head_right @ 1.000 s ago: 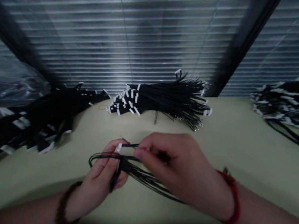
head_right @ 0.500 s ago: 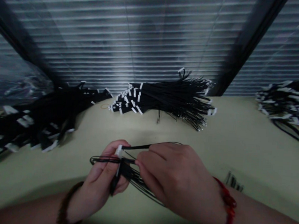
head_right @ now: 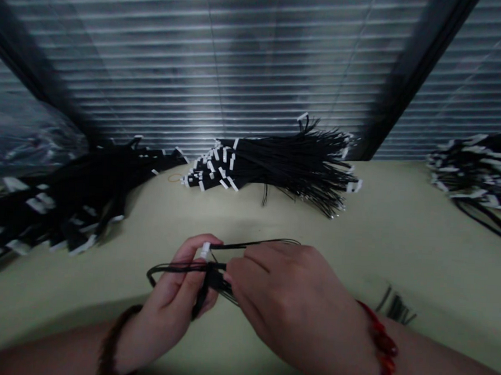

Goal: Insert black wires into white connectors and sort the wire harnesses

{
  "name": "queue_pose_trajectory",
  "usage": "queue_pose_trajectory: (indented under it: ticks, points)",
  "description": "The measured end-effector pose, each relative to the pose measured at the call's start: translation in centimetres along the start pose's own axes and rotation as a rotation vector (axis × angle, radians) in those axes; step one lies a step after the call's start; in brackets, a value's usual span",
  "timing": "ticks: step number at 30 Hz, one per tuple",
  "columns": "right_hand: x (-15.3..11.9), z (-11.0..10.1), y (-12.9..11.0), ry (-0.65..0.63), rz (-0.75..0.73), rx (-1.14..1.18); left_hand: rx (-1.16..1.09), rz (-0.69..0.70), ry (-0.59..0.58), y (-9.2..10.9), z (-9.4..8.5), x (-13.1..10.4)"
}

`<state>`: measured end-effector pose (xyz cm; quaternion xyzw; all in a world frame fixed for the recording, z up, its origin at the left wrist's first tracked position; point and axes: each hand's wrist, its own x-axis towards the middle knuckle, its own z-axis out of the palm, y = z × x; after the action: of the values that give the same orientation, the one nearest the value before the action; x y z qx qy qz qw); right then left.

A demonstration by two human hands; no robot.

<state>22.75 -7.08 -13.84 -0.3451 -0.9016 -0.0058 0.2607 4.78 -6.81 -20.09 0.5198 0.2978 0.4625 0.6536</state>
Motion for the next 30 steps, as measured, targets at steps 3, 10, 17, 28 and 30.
queue_pose_trajectory:
  ticks: [3,10,17,28,30]
  points:
    - [0.0,0.0,0.0,-0.006,-0.010,-0.016,-0.001,0.005,-0.012,-0.1,-0.1,0.1]
    - [0.0,-0.1,-0.2,0.012,0.123,-0.033,-0.013,-0.020,-0.100,0.3,0.1,-0.1]
    - [0.1,1.1,-0.1,0.037,0.051,-0.062,0.063,-0.038,-0.127,-0.3,-0.2,-0.4]
    - [-0.1,-0.3,-1.3,-0.089,0.143,-0.109,-0.008,0.014,-0.088,-0.2,0.2,-0.3]
    - [-0.2,0.0,-1.4,-0.123,0.158,-0.087,0.000,0.007,-0.094,-0.2,0.1,-0.3]
